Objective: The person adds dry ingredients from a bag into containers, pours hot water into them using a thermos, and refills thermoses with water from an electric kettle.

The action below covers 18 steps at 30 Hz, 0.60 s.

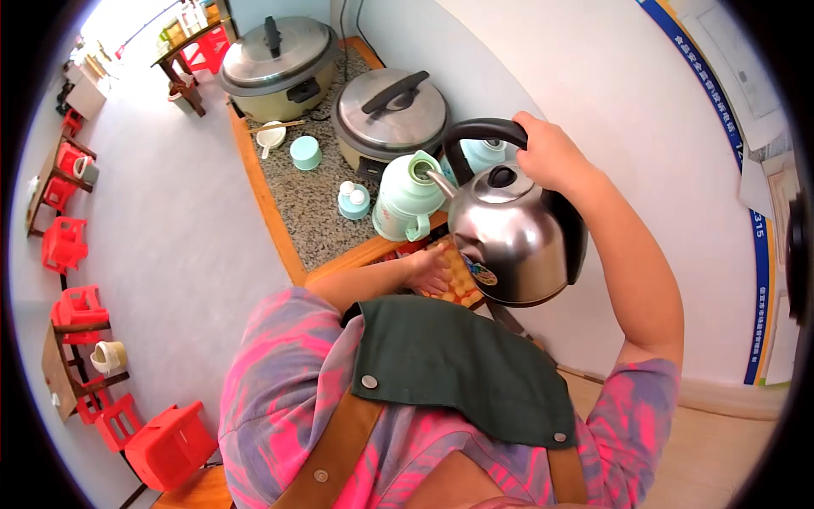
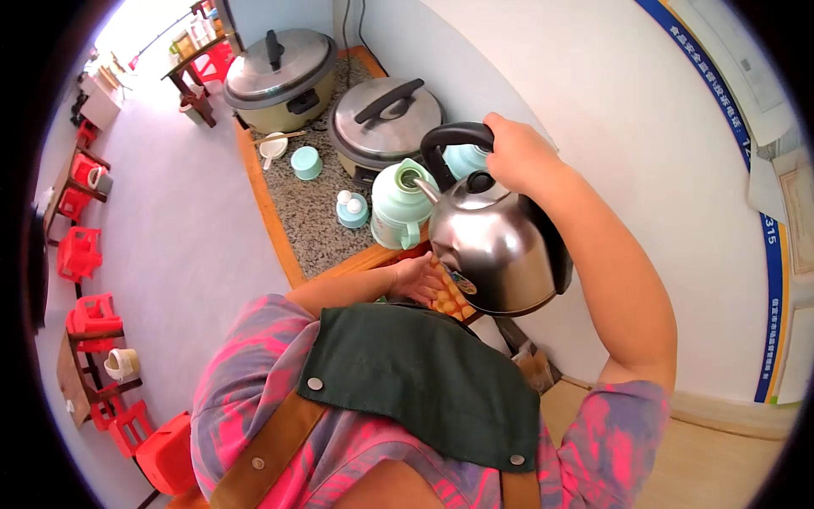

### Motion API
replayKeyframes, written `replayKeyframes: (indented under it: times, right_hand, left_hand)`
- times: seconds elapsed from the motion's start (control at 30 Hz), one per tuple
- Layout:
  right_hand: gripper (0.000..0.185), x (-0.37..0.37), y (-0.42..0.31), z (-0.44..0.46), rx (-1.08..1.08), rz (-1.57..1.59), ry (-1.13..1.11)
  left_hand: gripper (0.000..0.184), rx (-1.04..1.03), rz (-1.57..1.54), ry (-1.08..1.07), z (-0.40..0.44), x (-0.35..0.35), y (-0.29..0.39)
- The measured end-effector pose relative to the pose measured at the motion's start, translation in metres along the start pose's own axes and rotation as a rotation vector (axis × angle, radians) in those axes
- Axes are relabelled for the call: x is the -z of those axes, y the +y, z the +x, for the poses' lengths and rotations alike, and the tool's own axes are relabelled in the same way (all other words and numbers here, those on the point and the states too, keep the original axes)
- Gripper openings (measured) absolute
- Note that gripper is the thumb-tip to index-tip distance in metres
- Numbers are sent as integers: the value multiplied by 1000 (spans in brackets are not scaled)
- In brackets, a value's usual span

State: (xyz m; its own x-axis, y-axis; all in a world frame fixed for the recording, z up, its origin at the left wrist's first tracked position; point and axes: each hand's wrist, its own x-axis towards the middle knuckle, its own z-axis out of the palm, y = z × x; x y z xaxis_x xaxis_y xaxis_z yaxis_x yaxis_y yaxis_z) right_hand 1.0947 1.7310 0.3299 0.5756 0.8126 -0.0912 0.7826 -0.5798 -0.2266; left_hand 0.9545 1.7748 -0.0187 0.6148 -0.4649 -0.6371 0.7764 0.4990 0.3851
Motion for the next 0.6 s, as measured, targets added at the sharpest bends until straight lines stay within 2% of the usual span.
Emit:
replayKeyframes:
  times: [0.1,0.17,0.2,0.27,0.3,0.33,0.37,0.43,0.47,0.53,0.6]
  right_hand:
    - [28,3,-4,4,31,-36,-22]
    - [27,6,-9,8,54,-54,-42]
    - [26,4,-5,12,89,-78,-20]
    - [30,9,-13,11,49,-71,-68]
    - [31,10,-16,11,45,-64,-78]
    - [32,10,-17,10,35,-60,-85]
    - [33,13,-21,9,20,-58,-91]
    - [33,18,-27,9,-1,-56,-144]
    - [33,17,-26,11,1,-60,-153]
    - [32,19,-27,13,3,-57,-177]
    - [31,20,-30,14,1,-37,-210]
  left_hand:
    - [66,-98,355,247,-19,44,-27]
    - [54,-137,730,430,-37,98,-51]
    - [47,-307,819,600,-60,116,-71]
    - [37,-416,1105,924,-80,198,-131]
    - [33,-225,799,946,-104,228,-159]
    - [30,-57,478,1061,-131,247,-190]
    - [31,35,476,1142,-146,283,-230]
    - [29,151,179,1441,-196,289,-277]
    - [26,219,290,1400,-201,329,-324]
    - [27,204,-62,1443,-224,311,-350]
    - [27,72,-162,1374,-220,291,-371]
